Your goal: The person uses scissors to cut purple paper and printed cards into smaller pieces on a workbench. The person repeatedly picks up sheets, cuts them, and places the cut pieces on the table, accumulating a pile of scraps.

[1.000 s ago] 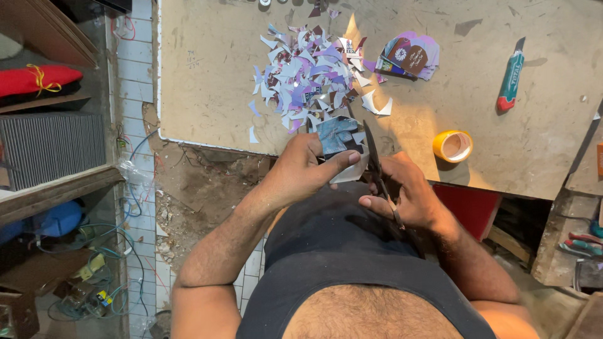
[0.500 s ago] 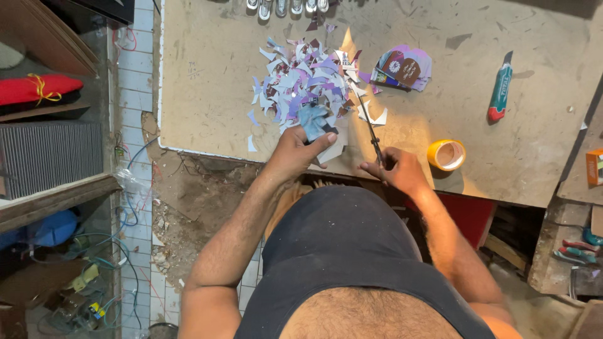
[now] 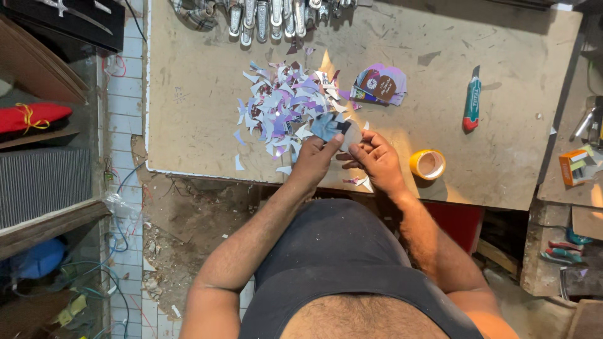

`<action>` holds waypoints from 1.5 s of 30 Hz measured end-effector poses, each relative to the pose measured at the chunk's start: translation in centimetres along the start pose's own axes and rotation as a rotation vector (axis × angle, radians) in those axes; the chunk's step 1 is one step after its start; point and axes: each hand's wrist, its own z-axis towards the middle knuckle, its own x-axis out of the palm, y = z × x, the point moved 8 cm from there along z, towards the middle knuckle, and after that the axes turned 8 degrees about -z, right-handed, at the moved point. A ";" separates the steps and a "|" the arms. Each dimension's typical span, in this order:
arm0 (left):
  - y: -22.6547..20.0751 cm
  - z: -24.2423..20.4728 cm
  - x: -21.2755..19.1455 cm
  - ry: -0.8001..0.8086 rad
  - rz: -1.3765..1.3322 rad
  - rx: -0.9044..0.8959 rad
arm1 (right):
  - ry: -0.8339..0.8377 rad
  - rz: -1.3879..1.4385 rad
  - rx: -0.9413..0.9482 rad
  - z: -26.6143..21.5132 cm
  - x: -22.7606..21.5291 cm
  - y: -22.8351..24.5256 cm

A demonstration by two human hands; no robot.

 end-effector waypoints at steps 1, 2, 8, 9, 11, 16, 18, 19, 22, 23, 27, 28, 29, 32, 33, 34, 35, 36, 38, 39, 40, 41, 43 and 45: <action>-1.6 -0.2 0.7 0.061 -0.062 0.129 | -0.057 0.027 -0.048 0.8 -0.5 0.4; -3.1 -0.5 1.3 0.120 -0.124 0.259 | -0.114 0.053 -0.096 1.6 -1.4 0.8; -2.0 -0.4 -4.8 -0.073 -0.001 0.280 | -0.293 -0.154 -0.103 8.3 -9.2 0.5; -0.8 -0.2 -6.3 -0.154 0.086 0.242 | -0.418 -0.582 -0.232 7.7 -10.0 1.5; 1.6 0.0 -8.7 -0.261 0.205 0.194 | -0.647 -1.448 -0.474 5.5 -8.7 2.8; 7.1 1.4 -10.8 -0.289 0.181 0.129 | -0.355 -0.909 -0.195 2.6 -4.4 -3.1; 7.6 2.0 -10.5 -0.276 0.183 0.164 | -0.226 -0.910 -0.135 1.8 -1.2 -4.3; 7.6 2.3 -10.4 -0.267 0.187 0.183 | -0.186 -0.957 -0.167 1.5 0.4 -4.2; 7.9 2.9 -10.4 -0.282 0.267 0.123 | -0.102 -1.065 -0.215 1.1 3.6 -4.4; 8.0 2.9 -10.3 -0.274 0.265 0.112 | -0.094 -1.077 -0.191 1.0 4.1 -4.7; 7.2 3.2 -10.2 -0.256 0.306 0.117 | -0.143 -0.905 -0.151 0.6 4.3 -5.9; 6.9 3.2 -10.2 -0.256 0.329 0.131 | -0.175 -0.889 -0.134 0.7 4.0 -6.2; 6.7 3.2 -10.1 -0.249 0.344 0.141 | -0.209 -0.872 -0.120 0.8 3.6 -6.5; 6.8 3.6 -10.2 -0.224 0.378 0.155 | -0.263 -0.811 -0.019 1.2 2.7 -8.2; 7.1 3.8 -10.2 -0.214 0.379 0.146 | -0.268 -0.790 0.029 1.3 2.5 -8.9; 7.4 4.0 -10.2 -0.204 0.381 0.137 | -0.289 -0.845 0.043 1.5 2.3 -9.3; 7.8 4.0 -10.2 -0.188 0.373 0.129 | -0.306 -0.899 0.059 1.6 2.4 -9.7; 8.2 4.1 -10.1 -0.172 0.364 0.120 | -0.323 -0.952 0.073 1.5 2.5 -9.9; 8.1 4.9 -10.1 -0.147 0.349 0.124 | -0.335 -0.832 0.008 1.4 3.3 -9.3; 8.1 5.0 -10.2 -0.138 0.341 0.125 | -0.338 -0.769 -0.024 1.0 3.9 -9.0; 8.2 5.0 -10.1 -0.130 0.333 0.126 | -0.345 -0.834 -0.098 0.5 4.6 -8.1; 8.0 5.1 -10.2 -0.119 0.338 0.128 | -0.359 -0.896 -0.176 0.1 5.4 -7.1; 8.1 5.2 -10.1 -0.096 0.348 0.127 | -0.370 -0.984 -0.181 -0.1 6.3 -6.3; 8.2 5.4 -10.2 -0.093 0.359 0.141 | -0.362 -1.035 -0.028 0.0 6.5 -6.7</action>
